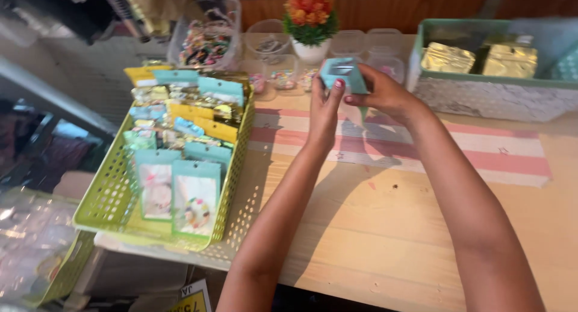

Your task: Packaging handmade bracelets and loose beads into small plastic bags for sale.

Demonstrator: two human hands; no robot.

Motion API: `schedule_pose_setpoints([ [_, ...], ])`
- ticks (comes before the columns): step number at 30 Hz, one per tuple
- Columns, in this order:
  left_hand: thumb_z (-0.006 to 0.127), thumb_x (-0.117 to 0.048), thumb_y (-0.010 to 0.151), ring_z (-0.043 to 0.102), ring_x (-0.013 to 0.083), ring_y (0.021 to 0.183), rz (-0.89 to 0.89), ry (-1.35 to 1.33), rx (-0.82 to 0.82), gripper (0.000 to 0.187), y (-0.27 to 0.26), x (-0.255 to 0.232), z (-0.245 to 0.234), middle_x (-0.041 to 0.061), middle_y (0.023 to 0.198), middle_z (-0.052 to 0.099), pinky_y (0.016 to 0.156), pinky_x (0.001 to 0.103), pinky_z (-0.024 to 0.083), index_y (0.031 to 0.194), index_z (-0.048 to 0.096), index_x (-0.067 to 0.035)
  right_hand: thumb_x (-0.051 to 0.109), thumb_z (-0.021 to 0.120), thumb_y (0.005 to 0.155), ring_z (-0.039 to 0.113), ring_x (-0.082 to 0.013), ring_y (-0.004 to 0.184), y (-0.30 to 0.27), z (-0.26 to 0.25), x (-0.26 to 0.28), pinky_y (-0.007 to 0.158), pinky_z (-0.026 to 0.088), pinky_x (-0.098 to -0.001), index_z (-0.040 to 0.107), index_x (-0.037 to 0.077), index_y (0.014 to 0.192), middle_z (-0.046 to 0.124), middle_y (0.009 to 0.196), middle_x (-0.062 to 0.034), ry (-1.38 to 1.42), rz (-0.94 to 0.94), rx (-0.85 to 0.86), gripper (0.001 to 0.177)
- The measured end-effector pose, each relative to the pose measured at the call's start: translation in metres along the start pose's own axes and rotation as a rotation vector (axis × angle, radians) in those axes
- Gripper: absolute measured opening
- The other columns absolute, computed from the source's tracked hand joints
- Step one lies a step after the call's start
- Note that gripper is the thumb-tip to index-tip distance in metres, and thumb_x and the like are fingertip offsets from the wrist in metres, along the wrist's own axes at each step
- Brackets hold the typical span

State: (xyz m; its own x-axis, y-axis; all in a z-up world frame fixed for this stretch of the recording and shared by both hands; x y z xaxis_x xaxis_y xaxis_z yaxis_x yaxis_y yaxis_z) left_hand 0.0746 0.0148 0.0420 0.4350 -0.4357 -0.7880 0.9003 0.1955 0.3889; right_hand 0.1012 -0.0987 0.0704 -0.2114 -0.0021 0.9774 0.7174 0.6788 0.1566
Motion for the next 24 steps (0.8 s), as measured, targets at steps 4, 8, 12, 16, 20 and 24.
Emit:
schedule_pose_setpoints([
  [4, 0.048, -0.036, 0.111, 0.048, 0.0176, 0.121, 0.097, -0.004, -0.264, 0.050, 0.012, -0.023, -0.029, 0.008, 0.135, 0.049, 0.109, 0.031, 0.040, 0.152, 0.046, -0.008, 0.012, 0.080, 0.085, 0.057, -0.0117, 0.127, 0.001, -0.001, 0.000, 0.107, 0.047, -0.0322, 0.050, 0.009, 0.149, 0.063, 0.137, -0.0004, -0.001, 0.008, -0.039, 0.071],
  [8, 0.048, -0.029, 0.112, 0.053, 0.0191, 0.119, 0.344, 0.095, -0.432, 0.033, 0.053, -0.053, -0.069, 0.009, 0.129, 0.055, 0.106, 0.034, 0.043, 0.131, 0.051, -0.003, 0.012, 0.082, 0.083, 0.059, -0.0100, 0.120, 0.006, -0.003, -0.029, 0.101, 0.048, -0.0300, 0.053, 0.007, 0.146, 0.065, 0.129, 0.0020, 0.093, 0.043, -0.034, 0.070],
  [12, 0.057, -0.018, 0.107, 0.057, 0.0222, 0.098, 0.537, 0.616, -0.520, 0.020, 0.113, -0.101, -0.110, 0.010, 0.111, 0.055, 0.088, 0.036, 0.051, 0.116, 0.057, -0.001, 0.013, 0.082, 0.080, 0.060, -0.0082, 0.111, 0.004, 0.000, -0.038, 0.095, 0.049, -0.0280, 0.052, 0.010, 0.146, 0.066, 0.121, 0.0039, 0.088, 0.124, -0.038, 0.073],
  [16, 0.068, -0.017, 0.100, 0.065, 0.0224, 0.098, 0.525, 1.095, -0.419, 0.015, 0.164, -0.147, -0.158, 0.008, 0.109, 0.062, 0.085, 0.036, 0.056, 0.107, 0.059, -0.007, 0.012, 0.083, 0.080, 0.060, -0.0088, 0.111, 0.007, -0.003, -0.057, 0.096, 0.049, -0.0283, 0.054, 0.007, 0.144, 0.067, 0.121, 0.0036, 0.103, 0.112, -0.028, 0.070],
  [20, 0.072, -0.022, 0.091, 0.062, 0.0358, 0.109, 0.263, 1.741, -0.321, 0.021, 0.201, -0.149, -0.231, 0.010, 0.118, 0.064, 0.086, 0.054, 0.050, 0.111, 0.066, -0.019, 0.011, 0.083, 0.079, 0.058, -0.0097, 0.112, 0.008, -0.001, -0.064, 0.097, 0.048, -0.0281, 0.054, 0.007, 0.144, 0.066, 0.121, 0.0027, 0.135, 0.136, -0.023, 0.071],
  [24, 0.059, -0.031, 0.097, 0.055, 0.0400, 0.124, -0.258, 2.018, -0.169, 0.038, 0.223, -0.116, -0.293, 0.017, 0.135, 0.058, 0.097, 0.063, 0.043, 0.134, 0.062, -0.031, 0.014, 0.084, 0.077, 0.058, -0.0096, 0.114, 0.010, 0.002, -0.074, 0.099, 0.047, -0.0275, 0.054, 0.008, 0.144, 0.066, 0.123, 0.0032, 0.188, 0.198, -0.015, 0.074],
])
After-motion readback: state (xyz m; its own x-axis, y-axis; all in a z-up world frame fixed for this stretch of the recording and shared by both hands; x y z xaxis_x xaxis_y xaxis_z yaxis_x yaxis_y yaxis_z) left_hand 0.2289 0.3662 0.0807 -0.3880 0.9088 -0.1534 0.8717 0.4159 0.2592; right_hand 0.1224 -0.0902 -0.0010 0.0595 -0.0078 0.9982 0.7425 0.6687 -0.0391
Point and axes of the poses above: each hand's wrist, its own y-axis towards the middle knuckle, its own z-axis out of the palm, x = y × z, the point moved 9 cm from there along y, towards the middle knuckle
